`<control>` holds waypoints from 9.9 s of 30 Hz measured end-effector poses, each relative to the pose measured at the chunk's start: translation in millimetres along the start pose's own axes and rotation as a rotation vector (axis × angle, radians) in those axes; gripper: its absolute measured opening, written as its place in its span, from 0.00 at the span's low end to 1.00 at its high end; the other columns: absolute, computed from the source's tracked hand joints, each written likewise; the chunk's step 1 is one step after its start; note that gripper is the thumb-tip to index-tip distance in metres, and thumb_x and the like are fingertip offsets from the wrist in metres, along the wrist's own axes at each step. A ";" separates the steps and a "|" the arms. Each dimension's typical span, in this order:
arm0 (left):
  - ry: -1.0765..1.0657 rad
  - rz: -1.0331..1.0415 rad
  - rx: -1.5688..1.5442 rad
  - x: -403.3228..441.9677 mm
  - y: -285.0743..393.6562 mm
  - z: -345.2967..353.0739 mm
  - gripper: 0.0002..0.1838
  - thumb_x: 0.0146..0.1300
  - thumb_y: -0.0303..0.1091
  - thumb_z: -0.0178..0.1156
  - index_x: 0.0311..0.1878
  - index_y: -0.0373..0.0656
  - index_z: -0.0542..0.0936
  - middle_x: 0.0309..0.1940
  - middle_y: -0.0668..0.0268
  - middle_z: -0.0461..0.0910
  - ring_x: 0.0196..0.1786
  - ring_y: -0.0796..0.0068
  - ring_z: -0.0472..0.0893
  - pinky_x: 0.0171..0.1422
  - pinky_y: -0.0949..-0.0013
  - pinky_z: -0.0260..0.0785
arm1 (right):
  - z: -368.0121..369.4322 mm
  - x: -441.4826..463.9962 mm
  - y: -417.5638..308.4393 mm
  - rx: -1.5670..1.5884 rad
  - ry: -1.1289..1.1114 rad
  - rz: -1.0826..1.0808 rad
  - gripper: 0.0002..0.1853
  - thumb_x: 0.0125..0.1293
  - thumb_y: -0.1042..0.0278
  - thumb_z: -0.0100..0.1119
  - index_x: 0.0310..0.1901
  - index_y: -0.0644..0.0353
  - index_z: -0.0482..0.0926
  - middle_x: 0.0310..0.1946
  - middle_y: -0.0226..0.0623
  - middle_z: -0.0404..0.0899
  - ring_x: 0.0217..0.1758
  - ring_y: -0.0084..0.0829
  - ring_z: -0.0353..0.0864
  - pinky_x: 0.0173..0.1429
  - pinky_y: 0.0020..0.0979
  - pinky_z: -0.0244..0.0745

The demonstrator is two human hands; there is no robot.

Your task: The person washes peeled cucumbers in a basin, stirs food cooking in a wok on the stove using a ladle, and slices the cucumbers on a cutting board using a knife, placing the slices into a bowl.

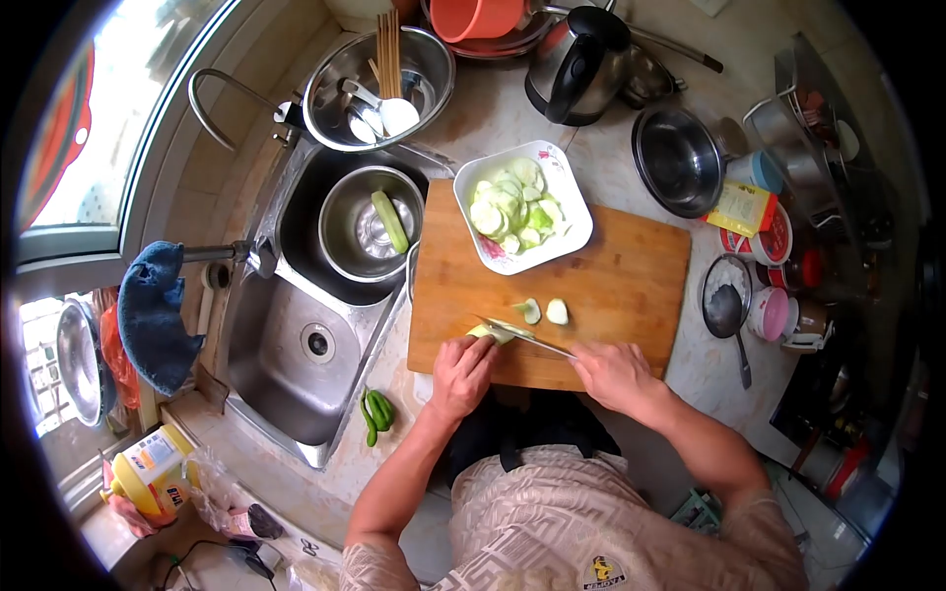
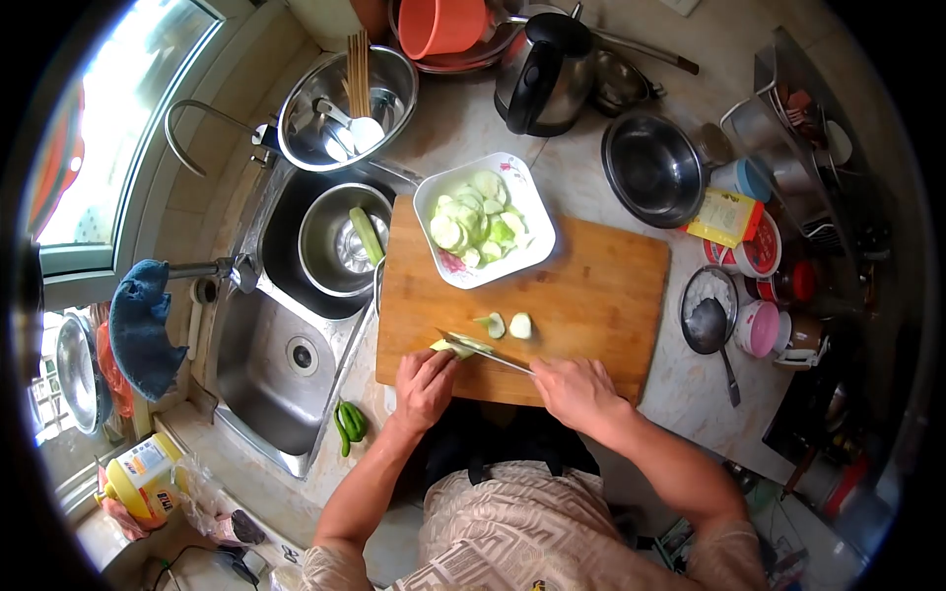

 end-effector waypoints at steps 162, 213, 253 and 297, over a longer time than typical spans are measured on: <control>0.237 -0.073 -0.022 -44.3 -26.7 -4.9 0.17 0.46 0.25 0.68 0.44 0.38 0.86 0.44 0.61 0.85 0.46 0.61 0.83 0.43 0.60 0.73 | 0.0 -23.1 -50.4 -0.122 0.008 -0.014 0.07 0.72 0.63 0.60 0.40 0.56 0.76 0.27 0.41 0.79 0.26 0.53 0.83 0.30 0.53 0.76; -0.092 -0.597 0.009 -19.3 -47.9 16.8 0.15 0.55 0.33 0.74 0.45 0.42 0.83 0.38 0.58 0.80 0.45 0.52 0.79 0.50 0.54 0.73 | -86.6 -29.2 -12.6 -0.105 0.596 -0.106 0.29 0.50 0.65 0.78 0.56 0.62 0.82 0.33 0.40 0.78 0.35 0.43 0.81 0.40 0.43 0.74; 0.352 -0.524 0.043 67.1 -131.2 -17.2 0.17 0.69 0.31 0.59 0.58 0.35 0.83 0.64 0.50 0.80 0.70 0.46 0.74 0.79 0.51 0.60 | -161.7 -88.7 26.7 -0.006 0.532 0.133 0.16 0.67 0.65 0.68 0.54 0.60 0.81 0.36 0.45 0.82 0.38 0.51 0.83 0.42 0.45 0.77; 0.354 -0.539 -0.032 -9.0 -19.3 49.0 0.29 0.59 0.36 0.71 0.65 0.42 0.81 0.68 0.55 0.77 0.73 0.50 0.71 0.79 0.46 0.56 | 115.8 -7.4 11.6 0.808 0.120 0.225 0.19 0.83 0.55 0.44 0.36 0.60 0.72 0.20 0.30 0.76 0.17 0.23 0.76 0.23 0.31 0.72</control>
Point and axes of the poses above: each hand's wrist, its own x-axis towards the middle knuckle, its own z-axis out of the palm, y = z × x, the point moved 10 cm from there along x, towards the middle knuckle
